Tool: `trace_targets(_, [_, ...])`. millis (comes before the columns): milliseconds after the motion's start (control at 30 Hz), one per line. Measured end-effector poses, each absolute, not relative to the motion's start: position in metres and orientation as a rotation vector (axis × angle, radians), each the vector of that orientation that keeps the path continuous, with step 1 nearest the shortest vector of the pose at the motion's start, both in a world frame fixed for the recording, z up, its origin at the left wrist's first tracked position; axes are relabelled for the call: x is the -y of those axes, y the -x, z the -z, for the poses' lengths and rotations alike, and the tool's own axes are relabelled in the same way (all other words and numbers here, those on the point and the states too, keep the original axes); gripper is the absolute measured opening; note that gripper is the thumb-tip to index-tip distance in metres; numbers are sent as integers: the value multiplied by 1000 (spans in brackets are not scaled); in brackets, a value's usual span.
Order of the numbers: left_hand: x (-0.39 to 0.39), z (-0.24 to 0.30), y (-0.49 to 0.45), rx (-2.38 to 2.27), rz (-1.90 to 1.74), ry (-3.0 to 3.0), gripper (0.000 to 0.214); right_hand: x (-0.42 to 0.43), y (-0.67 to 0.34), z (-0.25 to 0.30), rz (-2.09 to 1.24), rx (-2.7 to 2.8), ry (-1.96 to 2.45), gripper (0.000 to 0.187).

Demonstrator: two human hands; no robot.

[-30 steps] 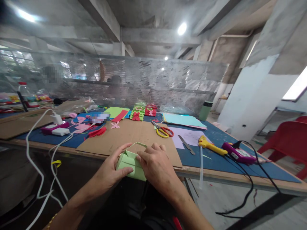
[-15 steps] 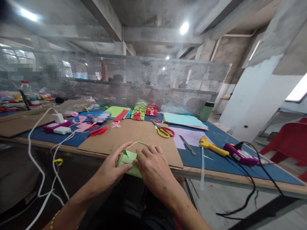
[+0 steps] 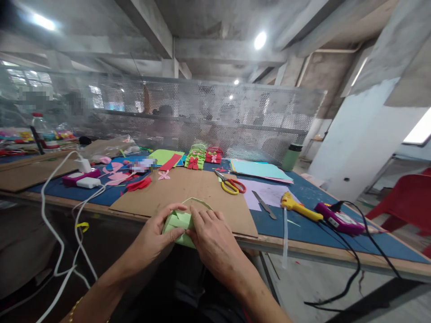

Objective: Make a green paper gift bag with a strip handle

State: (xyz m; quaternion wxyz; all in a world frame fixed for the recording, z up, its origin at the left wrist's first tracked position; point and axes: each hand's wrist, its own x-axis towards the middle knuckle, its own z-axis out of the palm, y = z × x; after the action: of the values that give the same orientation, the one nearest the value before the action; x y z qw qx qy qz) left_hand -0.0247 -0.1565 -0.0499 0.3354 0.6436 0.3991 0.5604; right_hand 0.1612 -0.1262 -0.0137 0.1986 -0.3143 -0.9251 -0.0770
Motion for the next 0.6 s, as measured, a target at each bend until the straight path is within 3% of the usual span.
trace_targets(133, [155,53,26,-1069,-1456,-1671,33,127,-158,15,175,2598,895,31])
trace_targets(300, [153,54,31,-1044,-1433,-1599,32,124,-165,15,64,2529,774,48])
trace_targets(500, [153,55,39,-1073,-1430,-1486,40,122,-182,10,148,2163,661,22])
trace_targets(600, [154,55,39,-1045,-1435,-1469,41,127,-179,9,203,2233,689,19])
